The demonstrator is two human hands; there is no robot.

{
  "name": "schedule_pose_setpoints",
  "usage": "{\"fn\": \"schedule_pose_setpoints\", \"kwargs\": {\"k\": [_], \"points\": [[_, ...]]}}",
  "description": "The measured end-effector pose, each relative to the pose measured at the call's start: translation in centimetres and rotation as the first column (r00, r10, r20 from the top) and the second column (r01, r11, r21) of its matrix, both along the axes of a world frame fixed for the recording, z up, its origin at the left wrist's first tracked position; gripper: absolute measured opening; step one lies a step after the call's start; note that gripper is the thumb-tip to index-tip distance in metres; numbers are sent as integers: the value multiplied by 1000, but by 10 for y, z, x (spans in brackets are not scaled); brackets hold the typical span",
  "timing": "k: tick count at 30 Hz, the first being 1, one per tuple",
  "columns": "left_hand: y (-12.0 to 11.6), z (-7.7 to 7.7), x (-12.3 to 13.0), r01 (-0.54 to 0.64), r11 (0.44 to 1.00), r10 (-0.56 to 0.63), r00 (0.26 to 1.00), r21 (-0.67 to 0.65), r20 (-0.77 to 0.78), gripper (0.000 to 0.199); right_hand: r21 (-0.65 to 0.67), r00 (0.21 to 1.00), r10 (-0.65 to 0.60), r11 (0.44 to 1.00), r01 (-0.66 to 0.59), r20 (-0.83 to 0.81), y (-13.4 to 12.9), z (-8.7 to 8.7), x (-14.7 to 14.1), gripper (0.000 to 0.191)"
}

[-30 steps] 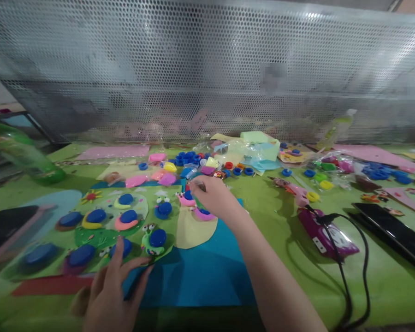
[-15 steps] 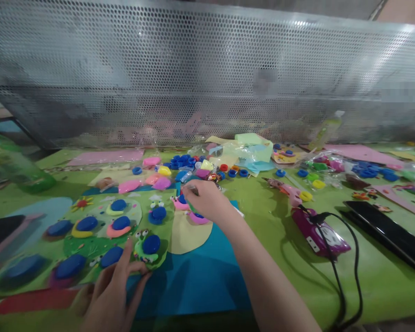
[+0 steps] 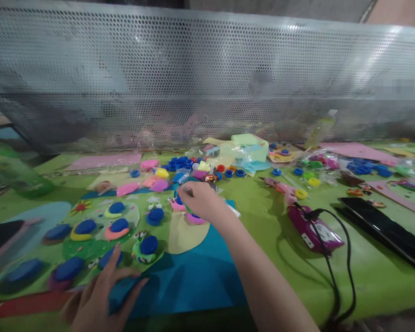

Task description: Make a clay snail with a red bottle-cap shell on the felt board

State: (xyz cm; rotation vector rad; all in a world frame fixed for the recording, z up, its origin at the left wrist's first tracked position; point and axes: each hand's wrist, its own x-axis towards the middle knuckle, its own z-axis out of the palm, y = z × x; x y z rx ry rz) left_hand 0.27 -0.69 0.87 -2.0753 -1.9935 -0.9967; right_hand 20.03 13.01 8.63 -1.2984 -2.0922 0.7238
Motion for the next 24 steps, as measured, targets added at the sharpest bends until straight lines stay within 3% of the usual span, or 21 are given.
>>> {"fn": "schedule_pose_setpoints", "kwargs": {"k": [4, 9, 11, 15, 17, 20, 22, 24], "points": [[0, 1, 2, -7, 1000, 6, 999, -19, -50, 57, 3, 1000, 19, 1000, -19, -12, 2, -3, -1, 29], [2, -5, 4, -16, 996, 28, 991, 92, -134, 47, 11, 999, 35, 999, -34, -41, 3, -5, -1, 26], [1, -8, 2, -29, 996, 39, 993, 87, -114, 44, 15, 997, 50, 999, -49, -64, 4, -6, -2, 25], [2, -8, -16, 80, 996, -81, 997, 39, 19, 39, 17, 991, 50, 999, -49, -127, 6, -5, -5, 28], [6, 3, -27, 137, 990, -139, 983, 25, 118, 27, 12, 985, 44, 999, -42, -164, 7, -5, -7, 31], [15, 32, -32, 243, 967, -204, 923, -84, 325, 19, -19, 971, 58, 998, -65, -234, 11, -8, -8, 31], [23, 55, -27, 340, 929, -219, 822, -145, 525, 36, -50, 954, 68, 995, -86, -291, 14, -12, -9, 32], [32, 76, -18, 350, 928, -173, 710, -129, 682, 37, -77, 933, 77, 991, -111, -352, 16, -15, -10, 35]]}}
